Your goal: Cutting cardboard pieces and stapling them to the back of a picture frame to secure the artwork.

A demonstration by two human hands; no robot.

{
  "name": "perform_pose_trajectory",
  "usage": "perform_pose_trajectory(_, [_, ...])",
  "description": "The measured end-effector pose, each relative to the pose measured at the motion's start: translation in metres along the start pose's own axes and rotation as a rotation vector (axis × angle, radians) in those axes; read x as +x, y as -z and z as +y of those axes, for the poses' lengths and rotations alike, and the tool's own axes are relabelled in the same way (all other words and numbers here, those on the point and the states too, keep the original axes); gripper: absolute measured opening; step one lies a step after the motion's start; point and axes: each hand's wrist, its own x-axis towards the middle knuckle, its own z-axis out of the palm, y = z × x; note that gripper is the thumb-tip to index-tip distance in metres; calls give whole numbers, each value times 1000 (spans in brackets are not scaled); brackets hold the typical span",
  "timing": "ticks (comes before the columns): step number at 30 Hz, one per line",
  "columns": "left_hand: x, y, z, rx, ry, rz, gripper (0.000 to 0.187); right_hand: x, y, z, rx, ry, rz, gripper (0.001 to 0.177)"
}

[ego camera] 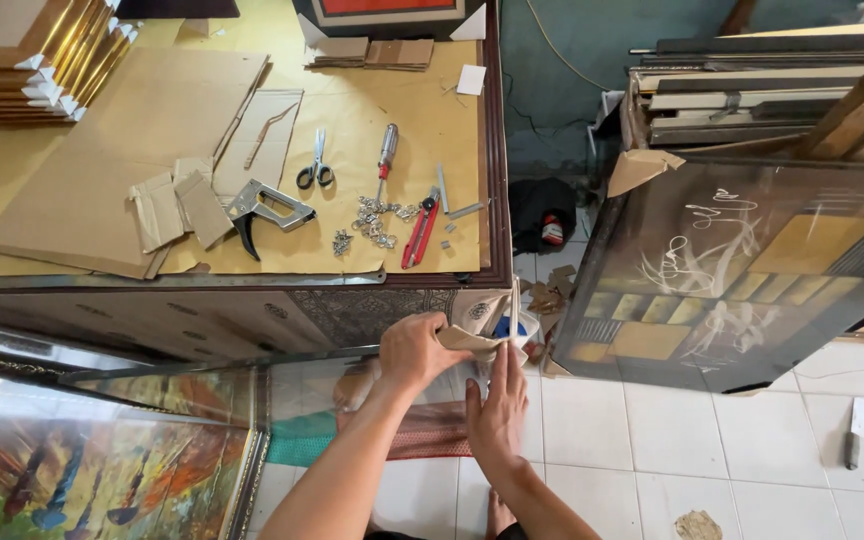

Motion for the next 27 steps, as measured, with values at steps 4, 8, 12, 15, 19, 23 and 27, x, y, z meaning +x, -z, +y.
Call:
perform_pose_trajectory(4, [-6,5,1,-48,-45,44,44,22,-10,19,130,78,48,52])
perform_pose_trajectory(8, [-4,16,9,-39,-10,-77,42,47,13,29,147,67,-140,35])
perform_pose_trajectory(12, [1,41,23,73,-80,-411,62,68,14,58,110,70,-373,37])
perform_pose_trajectory(15, [-6,40,20,11,-73,-439,40,76,28,45,315,-123,-487,52])
perform_pose_trajectory(19, [-16,29,14,-62,-66,-301,53,84,31,56,242,-38,-533,60])
perform_pose_trajectory(23, [-22,35,18,-94,-37,-374,37,116,51,26,-169,176,-810,50])
perform_pose_trajectory(27, [-13,4,2,-22,-65,-345,32,149,89,-85,-308,172,-833,29])
